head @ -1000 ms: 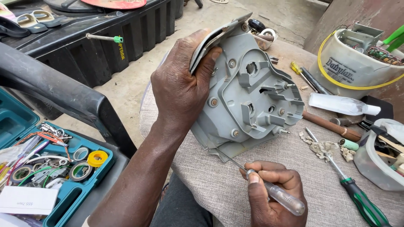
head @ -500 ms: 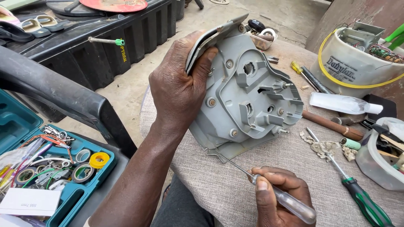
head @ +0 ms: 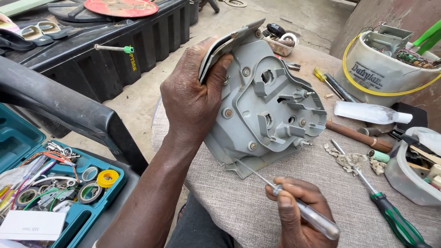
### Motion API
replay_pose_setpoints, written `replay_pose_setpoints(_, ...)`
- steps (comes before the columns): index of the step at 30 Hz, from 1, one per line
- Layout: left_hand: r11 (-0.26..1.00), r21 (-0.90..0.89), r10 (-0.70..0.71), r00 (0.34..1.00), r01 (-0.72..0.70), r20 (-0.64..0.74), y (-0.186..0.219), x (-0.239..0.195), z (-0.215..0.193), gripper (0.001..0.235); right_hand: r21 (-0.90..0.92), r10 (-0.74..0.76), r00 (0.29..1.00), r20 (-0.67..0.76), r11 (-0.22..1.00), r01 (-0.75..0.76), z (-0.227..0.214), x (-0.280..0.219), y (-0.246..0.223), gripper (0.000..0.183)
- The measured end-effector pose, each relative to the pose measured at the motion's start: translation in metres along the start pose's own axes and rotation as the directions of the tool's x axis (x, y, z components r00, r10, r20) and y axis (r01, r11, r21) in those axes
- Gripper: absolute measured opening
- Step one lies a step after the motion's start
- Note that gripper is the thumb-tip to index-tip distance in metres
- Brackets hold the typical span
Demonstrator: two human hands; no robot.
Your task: Cleaning and scraping debris from the internal components of a plastic housing using a screwdriver.
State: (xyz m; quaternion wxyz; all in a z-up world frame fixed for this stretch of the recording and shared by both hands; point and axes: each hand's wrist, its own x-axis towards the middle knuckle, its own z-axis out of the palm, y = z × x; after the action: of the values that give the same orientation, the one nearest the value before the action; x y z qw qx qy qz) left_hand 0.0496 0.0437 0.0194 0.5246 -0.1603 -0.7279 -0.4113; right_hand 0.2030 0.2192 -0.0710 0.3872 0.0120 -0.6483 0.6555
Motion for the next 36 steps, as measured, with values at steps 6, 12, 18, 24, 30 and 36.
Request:
replay_pose_setpoints(6, 1.0, 0.013, 0.018, 1.0, -0.018, -0.001, -0.004, 0.003, -0.002, 0.028, 0.016, -0.004, 0.999, 0.049, 1.0, 0.003, -0.011, 0.001, 0.019, 0.02)
replay_pose_setpoints(12, 1.0, 0.002, -0.015, 1.0, 0.015, 0.008, -0.003, 0.002, 0.001, 0.027, -0.075, -0.034, 0.998, -0.055, 0.997, 0.03, -0.011, 0.003, 0.022, 0.02)
replay_pose_setpoints(18, 1.0, -0.007, -0.012, 1.0, 0.012, -0.013, -0.005, 0.003, 0.0, 0.025, 0.15, 0.163, 0.968, -0.189, 0.979, -0.136, -0.026, 0.019, 0.052, 0.023)
replay_pose_setpoints(24, 1.0, 0.004, -0.002, 1.0, 0.002, -0.003, -0.004, 0.002, 0.004, 0.025, 0.194, 0.468, 0.87, -0.155, 0.878, -0.437, -0.013, 0.024, 0.021, 0.031)
replay_pose_setpoints(30, 1.0, -0.002, -0.024, 1.0, 0.024, 0.009, -0.007, 0.006, -0.002, 0.026, 0.307, 0.425, 0.858, -0.289, 0.89, -0.337, -0.042, 0.027, 0.055, 0.037)
replay_pose_setpoints(36, 0.997, 0.078, -0.02, 0.994, 0.011, 0.11, -0.022, 0.011, -0.007, 0.019, 0.324, 0.502, 0.856, -0.123, 0.836, -0.443, -0.099, 0.058, 0.043, 0.056)
